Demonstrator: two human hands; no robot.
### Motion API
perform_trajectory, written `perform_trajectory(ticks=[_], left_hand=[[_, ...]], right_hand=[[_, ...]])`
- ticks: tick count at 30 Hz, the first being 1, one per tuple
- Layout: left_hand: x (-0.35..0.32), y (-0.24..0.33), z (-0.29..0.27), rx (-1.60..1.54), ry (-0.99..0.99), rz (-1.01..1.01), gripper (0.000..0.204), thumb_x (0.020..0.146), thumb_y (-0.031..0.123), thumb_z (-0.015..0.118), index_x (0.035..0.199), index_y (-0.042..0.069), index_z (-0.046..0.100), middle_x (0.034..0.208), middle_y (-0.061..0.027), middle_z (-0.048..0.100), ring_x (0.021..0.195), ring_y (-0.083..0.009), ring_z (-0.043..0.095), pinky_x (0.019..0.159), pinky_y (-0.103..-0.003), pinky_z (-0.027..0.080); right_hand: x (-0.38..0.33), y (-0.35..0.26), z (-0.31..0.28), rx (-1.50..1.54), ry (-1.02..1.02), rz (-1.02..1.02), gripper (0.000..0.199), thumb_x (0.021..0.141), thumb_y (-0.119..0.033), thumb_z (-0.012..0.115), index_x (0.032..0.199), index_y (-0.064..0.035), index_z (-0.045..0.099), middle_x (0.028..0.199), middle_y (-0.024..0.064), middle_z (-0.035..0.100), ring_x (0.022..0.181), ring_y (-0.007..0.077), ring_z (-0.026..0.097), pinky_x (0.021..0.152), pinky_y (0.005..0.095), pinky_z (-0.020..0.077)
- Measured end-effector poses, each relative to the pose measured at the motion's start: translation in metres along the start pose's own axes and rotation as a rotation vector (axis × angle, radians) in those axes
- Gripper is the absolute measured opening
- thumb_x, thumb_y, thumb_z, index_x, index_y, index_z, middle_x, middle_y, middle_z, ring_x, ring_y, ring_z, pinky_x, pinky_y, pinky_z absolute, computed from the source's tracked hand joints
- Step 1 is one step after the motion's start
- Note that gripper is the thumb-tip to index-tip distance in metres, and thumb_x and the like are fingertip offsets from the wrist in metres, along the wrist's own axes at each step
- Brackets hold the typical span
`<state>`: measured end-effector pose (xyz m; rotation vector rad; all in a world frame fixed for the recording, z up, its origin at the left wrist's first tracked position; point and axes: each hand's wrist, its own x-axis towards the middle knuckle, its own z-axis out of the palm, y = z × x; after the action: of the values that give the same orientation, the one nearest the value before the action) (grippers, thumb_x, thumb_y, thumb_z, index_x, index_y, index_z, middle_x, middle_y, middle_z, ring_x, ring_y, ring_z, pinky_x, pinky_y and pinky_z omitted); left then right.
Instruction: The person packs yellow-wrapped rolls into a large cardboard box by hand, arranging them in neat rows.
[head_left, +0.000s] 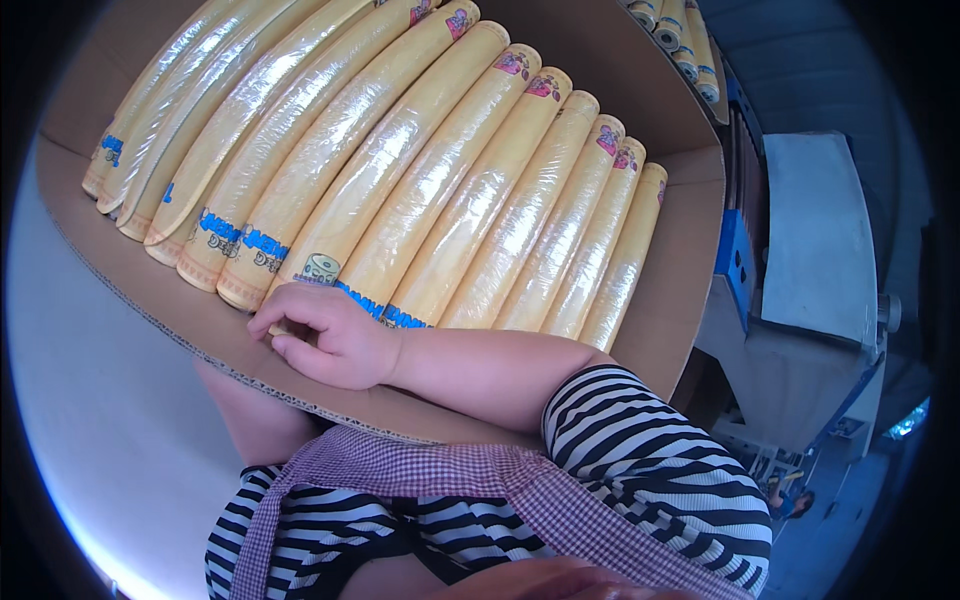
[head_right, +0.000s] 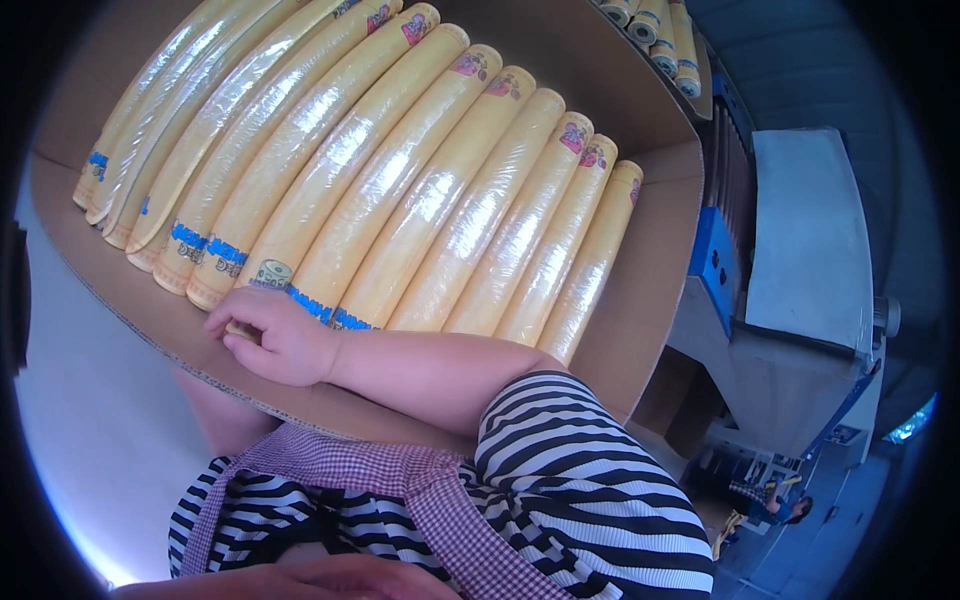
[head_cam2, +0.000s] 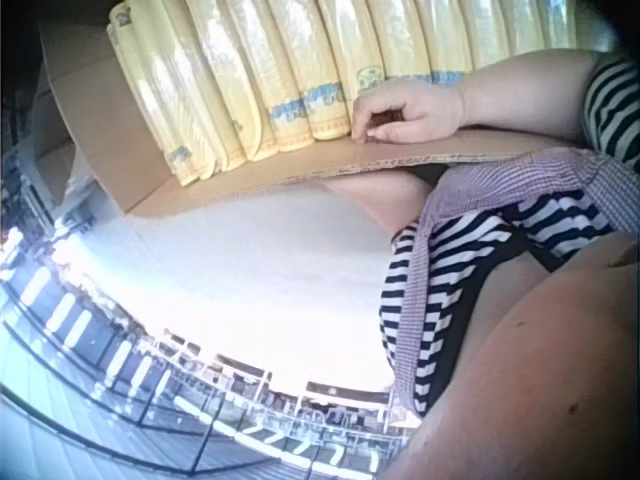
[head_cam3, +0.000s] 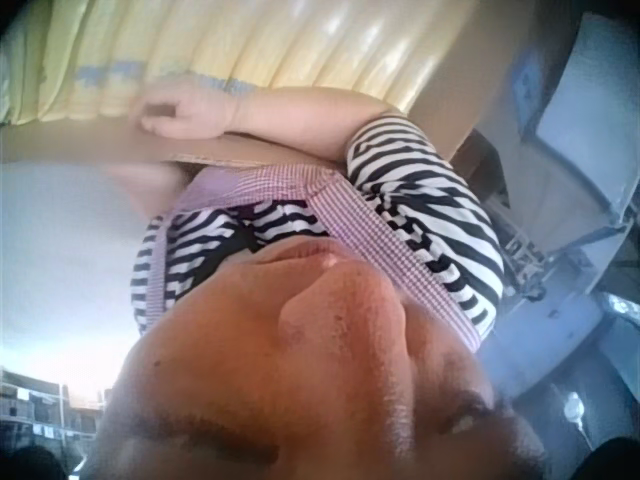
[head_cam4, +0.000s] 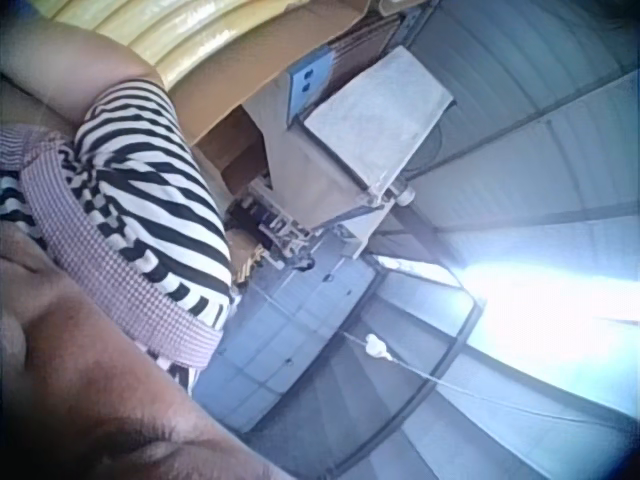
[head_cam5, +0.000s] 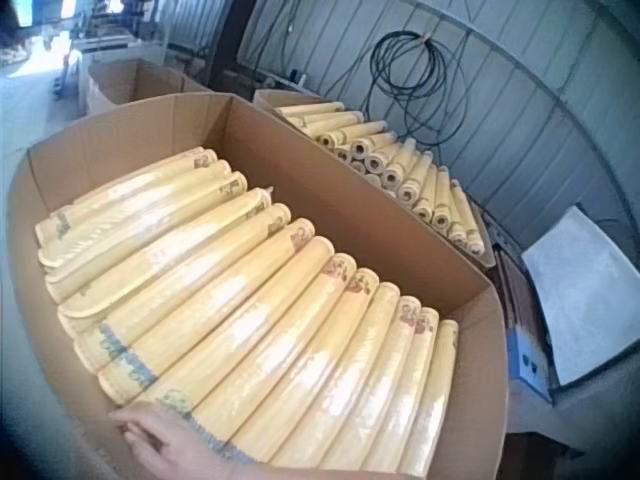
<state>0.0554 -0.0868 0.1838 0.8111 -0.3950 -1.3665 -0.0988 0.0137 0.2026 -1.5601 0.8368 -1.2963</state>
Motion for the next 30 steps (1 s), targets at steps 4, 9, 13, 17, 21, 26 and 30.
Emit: perform_trajectory(ticks=[4, 9, 13, 17, 21, 26, 30], left_hand=[[-0.010, 0.014, 0.016, -0.012, 0.018, 0.011, 0.072, 0.106, 0.060, 0.035, 0.158, 0.011, 0.036, 0.153, -0.0182, 0.047, 0.132, -0.0351, 0.055, 0.107, -0.051, 0.050], [-0.007, 0.014, 0.023, 0.018, 0.056, -0.010, 0.071, 0.106, 0.059, 0.034, 0.159, 0.012, 0.036, 0.153, -0.0181, 0.047, 0.132, -0.0353, 0.055, 0.108, -0.052, 0.050], [-0.029, 0.023, 0.047, 0.189, 0.060, 0.117, 0.069, 0.109, 0.057, 0.027, 0.158, 0.010, 0.038, 0.154, -0.0168, 0.047, 0.136, -0.0329, 0.053, 0.111, -0.052, 0.047], [-0.045, 0.038, 0.060, 0.066, 0.085, 0.122, 0.069, 0.109, 0.056, 0.026, 0.158, 0.007, 0.038, 0.155, -0.0161, 0.047, 0.138, -0.0301, 0.052, 0.115, -0.049, 0.044], [-0.060, 0.040, 0.085, 0.032, 0.098, 0.083, 0.064, 0.111, 0.048, 0.032, 0.157, 0.005, 0.038, 0.150, -0.0192, 0.051, 0.131, -0.0250, 0.057, 0.108, -0.040, 0.050], [-0.042, 0.018, 0.067, 0.028, 0.052, 0.092, 0.062, 0.111, 0.046, 0.032, 0.157, 0.005, 0.036, 0.150, -0.0193, 0.051, 0.132, -0.0258, 0.057, 0.109, -0.041, 0.049], [-0.021, -0.002, 0.056, 0.025, 0.008, 0.083, 0.061, 0.111, 0.045, 0.032, 0.158, 0.004, 0.035, 0.150, -0.0194, 0.051, 0.132, -0.0265, 0.057, 0.109, -0.041, 0.049]], right_hand=[[0.000, -0.001, 0.003, 0.123, -0.014, 0.114, 0.020, 0.095, -0.002, 0.061, 0.115, -0.0006, 0.066, 0.105, 0.0098, 0.069, 0.099, 0.0181, 0.067, 0.088, 0.0295, 0.0520], [0.002, -0.009, -0.005, 0.042, -0.082, 0.233, 0.021, 0.094, -0.003, 0.062, 0.115, -0.0022, 0.067, 0.105, 0.0109, 0.069, 0.099, 0.0206, 0.068, 0.090, 0.0318, 0.0545], [-0.010, -0.061, -0.073, -0.394, -0.325, 0.174, 0.024, 0.094, -0.006, 0.063, 0.117, -0.0060, 0.070, 0.109, 0.0122, 0.071, 0.101, 0.0280, 0.070, 0.091, 0.0377, 0.0560], [-0.054, -0.141, -0.177, -0.880, -0.172, 0.396, 0.026, 0.094, -0.007, 0.066, 0.120, -0.0067, 0.070, 0.115, 0.0122, 0.072, 0.109, 0.0290, 0.069, 0.095, 0.0380, 0.0546], [-0.163, -0.193, -0.300, -1.037, 0.617, 0.544, 0.022, 0.097, 0.001, 0.061, 0.118, -0.0026, 0.070, 0.113, 0.0039, 0.072, 0.106, 0.0120, 0.065, 0.096, 0.0283, 0.0511], [-0.240, -0.248, -0.422, -0.939, 1.157, 0.331, 0.032, 0.097, 0.008, 0.052, 0.124, -0.0002, 0.067, 0.118, 0.0106, 0.072, 0.113, 0.0178, 0.067, 0.101, 0.0306, 0.0510], [-0.228, -0.265, -0.486, -0.902, 1.185, 0.602, 0.041, 0.094, 0.003, 0.053, 0.135, 0.0007, 0.061, 0.130, 0.0138, 0.068, 0.123, 0.0248, 0.063, 0.105, 0.0353, 0.0489]])
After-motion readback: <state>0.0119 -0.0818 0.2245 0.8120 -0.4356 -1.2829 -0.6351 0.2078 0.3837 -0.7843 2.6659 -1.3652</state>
